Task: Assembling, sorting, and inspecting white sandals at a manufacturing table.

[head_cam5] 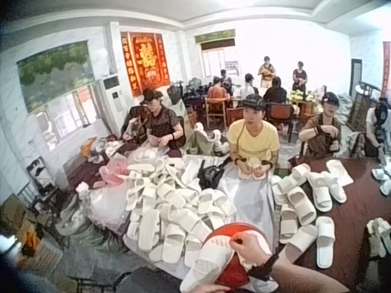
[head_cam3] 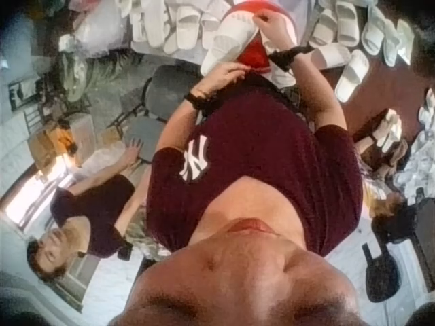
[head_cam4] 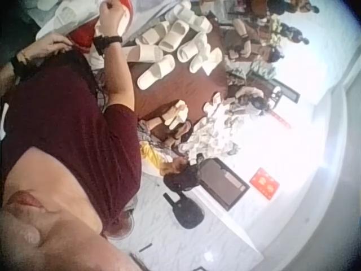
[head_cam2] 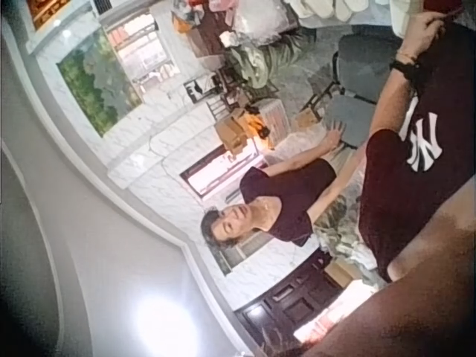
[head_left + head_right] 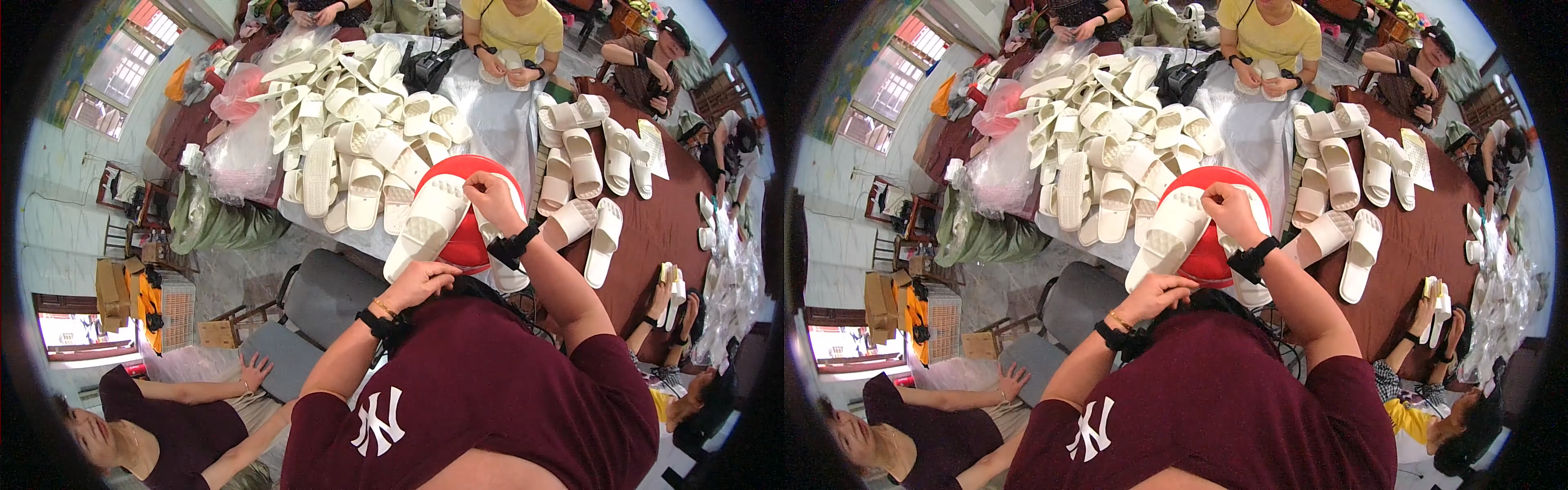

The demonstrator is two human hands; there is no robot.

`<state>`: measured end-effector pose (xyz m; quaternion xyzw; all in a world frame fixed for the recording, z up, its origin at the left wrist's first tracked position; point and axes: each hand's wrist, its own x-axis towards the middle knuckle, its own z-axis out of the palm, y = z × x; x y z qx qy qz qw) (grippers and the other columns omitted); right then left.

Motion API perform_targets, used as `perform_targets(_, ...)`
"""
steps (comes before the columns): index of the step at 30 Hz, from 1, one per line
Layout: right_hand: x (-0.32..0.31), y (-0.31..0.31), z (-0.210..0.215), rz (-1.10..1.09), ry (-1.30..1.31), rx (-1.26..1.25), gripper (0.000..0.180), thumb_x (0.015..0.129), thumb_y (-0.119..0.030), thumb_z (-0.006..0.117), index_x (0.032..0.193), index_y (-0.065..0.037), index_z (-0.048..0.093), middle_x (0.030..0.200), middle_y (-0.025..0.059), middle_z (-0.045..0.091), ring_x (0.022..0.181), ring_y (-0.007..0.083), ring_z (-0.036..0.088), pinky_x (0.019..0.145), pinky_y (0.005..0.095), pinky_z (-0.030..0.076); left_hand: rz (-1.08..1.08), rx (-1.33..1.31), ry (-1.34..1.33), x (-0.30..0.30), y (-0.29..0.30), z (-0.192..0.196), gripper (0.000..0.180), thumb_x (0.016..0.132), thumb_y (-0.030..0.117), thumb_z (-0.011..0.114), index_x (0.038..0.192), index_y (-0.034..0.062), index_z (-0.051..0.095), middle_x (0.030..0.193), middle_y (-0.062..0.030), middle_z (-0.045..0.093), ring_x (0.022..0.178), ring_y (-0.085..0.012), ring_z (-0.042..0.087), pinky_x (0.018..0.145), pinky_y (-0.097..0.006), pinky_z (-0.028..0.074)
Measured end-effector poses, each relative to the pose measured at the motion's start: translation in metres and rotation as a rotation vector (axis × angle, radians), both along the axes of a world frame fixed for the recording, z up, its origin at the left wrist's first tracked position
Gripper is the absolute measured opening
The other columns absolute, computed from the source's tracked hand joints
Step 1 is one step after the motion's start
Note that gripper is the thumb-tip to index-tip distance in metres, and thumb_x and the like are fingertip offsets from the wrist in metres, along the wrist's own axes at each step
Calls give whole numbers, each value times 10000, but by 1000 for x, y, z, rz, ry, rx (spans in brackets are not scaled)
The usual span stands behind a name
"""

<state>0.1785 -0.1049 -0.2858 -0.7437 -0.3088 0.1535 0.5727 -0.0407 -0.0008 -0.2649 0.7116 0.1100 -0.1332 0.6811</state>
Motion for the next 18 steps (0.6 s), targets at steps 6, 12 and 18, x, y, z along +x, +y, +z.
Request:
perform_targets(6,0,-1,2,9,-11,-4,97,777,-56,598,798,35,623,676,75,628,610,124,575,568,265,456,403,32,-61,11,21,1,179,914,160,580,894,18,687,735,9,630,613,-43,523,547,-194,414)
perform_targets(12,-1,1,1,7,-1,7,91,776,-52,596,796,33,623,668,73,621,612,119,572,576,266,456,771,-143,-245,33,35,10,212,927,193,572,816,34,657,828,-15,642,729,-65,549,654,-218,433)
perform_targets(18,-1,0,-1,-7,-15,1,89,772,-50,595,791,33,620,660,70,616,603,115,565,571,265,451,937,-624,-431,55,40,27,172,874,107,539,711,54,556,885,-72,639,779,-134,558,758,-315,461)
